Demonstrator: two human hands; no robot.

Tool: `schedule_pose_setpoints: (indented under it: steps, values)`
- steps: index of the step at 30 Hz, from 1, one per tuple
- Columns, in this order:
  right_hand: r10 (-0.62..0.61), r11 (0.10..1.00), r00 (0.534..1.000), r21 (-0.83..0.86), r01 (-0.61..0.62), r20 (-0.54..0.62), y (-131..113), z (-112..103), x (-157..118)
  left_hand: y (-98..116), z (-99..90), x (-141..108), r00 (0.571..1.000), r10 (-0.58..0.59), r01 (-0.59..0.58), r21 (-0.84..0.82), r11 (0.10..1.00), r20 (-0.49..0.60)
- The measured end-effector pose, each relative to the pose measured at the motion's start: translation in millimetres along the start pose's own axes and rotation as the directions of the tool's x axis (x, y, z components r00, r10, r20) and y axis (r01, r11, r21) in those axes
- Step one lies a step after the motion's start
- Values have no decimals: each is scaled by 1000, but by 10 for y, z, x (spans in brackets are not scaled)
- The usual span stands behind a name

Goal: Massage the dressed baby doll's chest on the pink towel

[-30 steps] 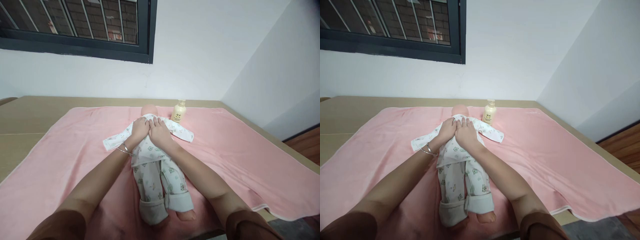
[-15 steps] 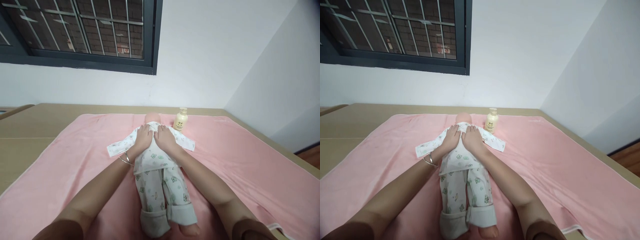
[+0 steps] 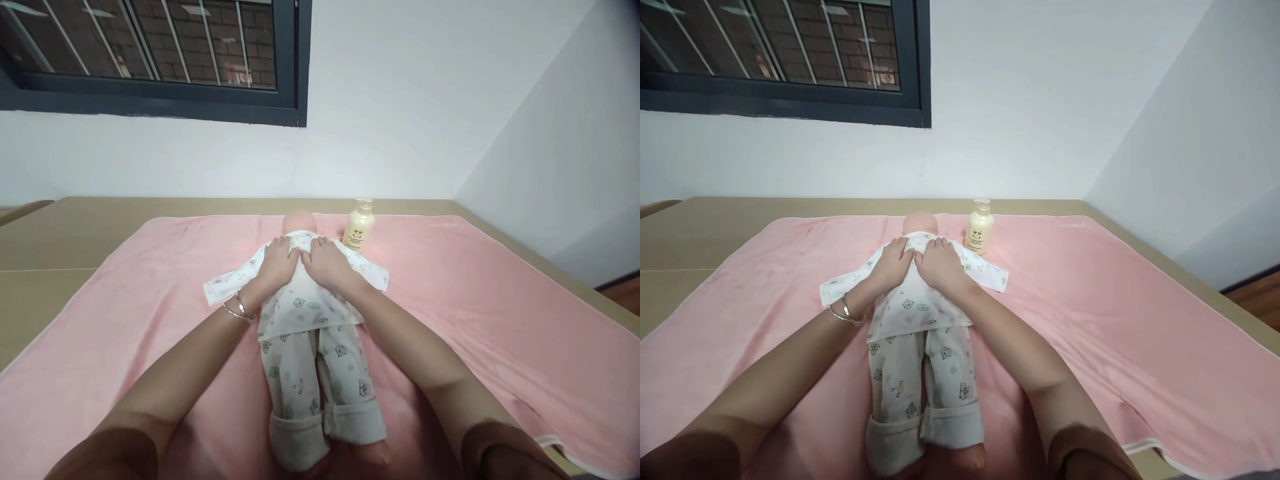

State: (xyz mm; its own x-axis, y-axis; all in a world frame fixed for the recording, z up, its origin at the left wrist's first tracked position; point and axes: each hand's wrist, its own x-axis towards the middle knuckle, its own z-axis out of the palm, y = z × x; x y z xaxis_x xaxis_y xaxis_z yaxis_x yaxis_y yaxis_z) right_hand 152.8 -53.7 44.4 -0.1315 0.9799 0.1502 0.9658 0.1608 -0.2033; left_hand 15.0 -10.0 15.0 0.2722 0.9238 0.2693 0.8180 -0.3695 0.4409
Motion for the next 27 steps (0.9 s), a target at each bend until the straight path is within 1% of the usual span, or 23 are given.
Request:
schedule_pose_setpoints:
  steps: [3,5,8,10,12,13,16,17,19,22,25,27]
  values:
    - [-51,996,999,-71,50,-2,-65,-73,-94,-49,-52,51,999,26,-25,-45,999,19]
    - [-52,998,999,-24,52,10,-15,-97,-45,-4,-49,11,999,30,-30,16,999,12]
    - [9,993,1000,116,-12,30,124,-64,119,108,-3,-94,999,34,-34,131,991,5]
    - [72,986,997,148,-76,32,158,-23,174,141,19,-127,999,25,-28,136,990,24]
    - [121,986,993,112,-122,13,99,-3,127,114,12,-105,999,11,-15,95,995,40]
    - [124,989,992,77,-124,-5,44,-7,73,84,-2,-80,999,11,-14,64,998,45]
    - [66,997,997,-38,-68,-37,-118,-57,-101,-8,-44,1,999,37,-36,-16,999,35]
    - [46,998,998,-51,-47,-32,-141,-73,-128,-24,-47,16,999,39,-38,-23,999,23]
    - [39,999,999,-10,-39,-15,-119,-78,-107,-26,-29,21,999,30,-30,1,1000,-11]
    - [65,993,997,106,-61,-34,20,13,58,3,42,-10,998,24,-21,54,998,-62]
    - [65,990,994,134,-53,-84,132,168,202,3,99,-31,995,20,-16,41,999,-99]
    - [60,988,993,145,-45,-105,165,241,235,-14,111,-29,994,19,-17,19,1000,-106]
